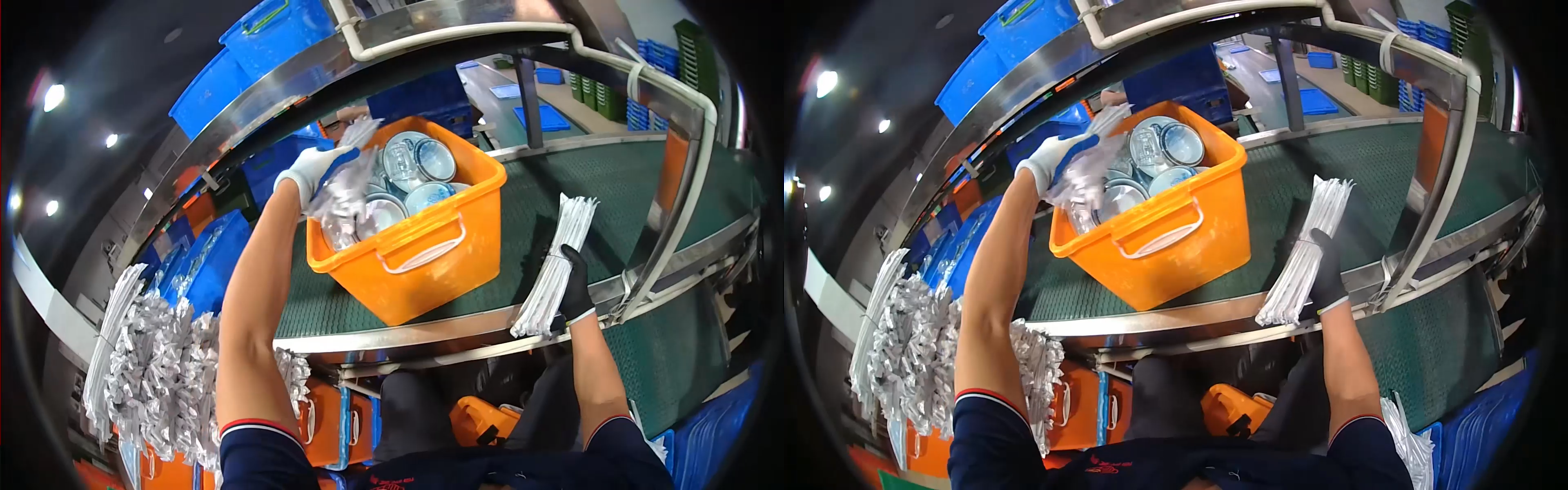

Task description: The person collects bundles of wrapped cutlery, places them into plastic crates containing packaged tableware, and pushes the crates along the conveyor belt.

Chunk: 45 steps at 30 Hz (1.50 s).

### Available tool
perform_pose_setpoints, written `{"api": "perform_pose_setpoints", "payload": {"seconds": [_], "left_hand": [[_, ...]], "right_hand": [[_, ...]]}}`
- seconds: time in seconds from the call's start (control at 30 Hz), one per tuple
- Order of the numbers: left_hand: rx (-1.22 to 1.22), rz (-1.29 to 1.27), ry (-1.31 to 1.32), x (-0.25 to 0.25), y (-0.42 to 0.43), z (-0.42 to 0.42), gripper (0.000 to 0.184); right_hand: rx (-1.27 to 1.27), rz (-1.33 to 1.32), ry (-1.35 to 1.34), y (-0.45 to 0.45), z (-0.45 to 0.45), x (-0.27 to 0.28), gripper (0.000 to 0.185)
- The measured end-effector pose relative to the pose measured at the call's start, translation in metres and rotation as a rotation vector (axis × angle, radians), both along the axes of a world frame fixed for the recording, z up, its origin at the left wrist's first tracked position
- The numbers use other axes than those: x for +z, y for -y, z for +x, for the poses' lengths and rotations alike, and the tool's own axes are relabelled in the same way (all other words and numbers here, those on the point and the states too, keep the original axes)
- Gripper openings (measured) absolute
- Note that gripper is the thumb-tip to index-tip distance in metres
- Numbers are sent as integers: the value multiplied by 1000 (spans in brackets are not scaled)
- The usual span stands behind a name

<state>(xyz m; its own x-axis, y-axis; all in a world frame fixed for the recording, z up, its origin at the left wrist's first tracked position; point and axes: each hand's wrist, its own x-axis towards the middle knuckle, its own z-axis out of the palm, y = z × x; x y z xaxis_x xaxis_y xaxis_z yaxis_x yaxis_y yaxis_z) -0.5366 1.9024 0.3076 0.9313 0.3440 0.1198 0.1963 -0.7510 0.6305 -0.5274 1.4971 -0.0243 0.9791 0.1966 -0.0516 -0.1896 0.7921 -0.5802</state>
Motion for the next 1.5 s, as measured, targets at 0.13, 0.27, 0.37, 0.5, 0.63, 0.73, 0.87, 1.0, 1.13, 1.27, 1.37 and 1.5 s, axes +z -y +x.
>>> {"api": "perform_pose_setpoints", "payload": {"seconds": [0.13, 0.27, 0.37, 0.5, 0.63, 0.73, 0.87, 1.0, 1.13, 1.27, 1.37, 1.5], "left_hand": [[-241, -517, -40, -4, 13, 12, 66], [-555, -458, 20, -24, 51, 14, 72], [-515, 530, 265, -54, 104, 6, 85], [-395, 757, 194, -72, 163, 37, 71], [-331, 666, 28, -48, 229, 91, 81], [-425, 271, 135, -32, 222, 141, 84], [-376, 301, 345, -36, 157, 187, 62], [-403, 478, 215, -65, 91, 230, 55], [-500, 411, 278, -110, 58, 279, 64], [-491, 188, 692, -161, 68, 315, 60], [-512, 281, 786, -175, 68, 325, 60], [-491, 332, 741, -161, 75, 267, 58]], "right_hand": [[43, -1, -8, 1, -16, -1, 39], [-49, -33, -14, -5, -22, -27, 36], [-285, -335, 143, -18, -63, 6, 34], [-404, -694, 304, -36, -110, 44, 38], [-259, -582, 253, -17, -117, 39, 39], [-269, -668, 327, -10, -135, 39, 38], [17, -461, 97, 6, -153, 25, 35], [17, -489, -2, -9, -164, 3, 47], [-105, -355, -183, -34, -153, 1, 52], [-17, -721, -94, -36, -149, -23, 34], [-65, -704, -24, -57, -147, -4, 28], [-99, -292, -114, -68, -115, 20, 25]]}}
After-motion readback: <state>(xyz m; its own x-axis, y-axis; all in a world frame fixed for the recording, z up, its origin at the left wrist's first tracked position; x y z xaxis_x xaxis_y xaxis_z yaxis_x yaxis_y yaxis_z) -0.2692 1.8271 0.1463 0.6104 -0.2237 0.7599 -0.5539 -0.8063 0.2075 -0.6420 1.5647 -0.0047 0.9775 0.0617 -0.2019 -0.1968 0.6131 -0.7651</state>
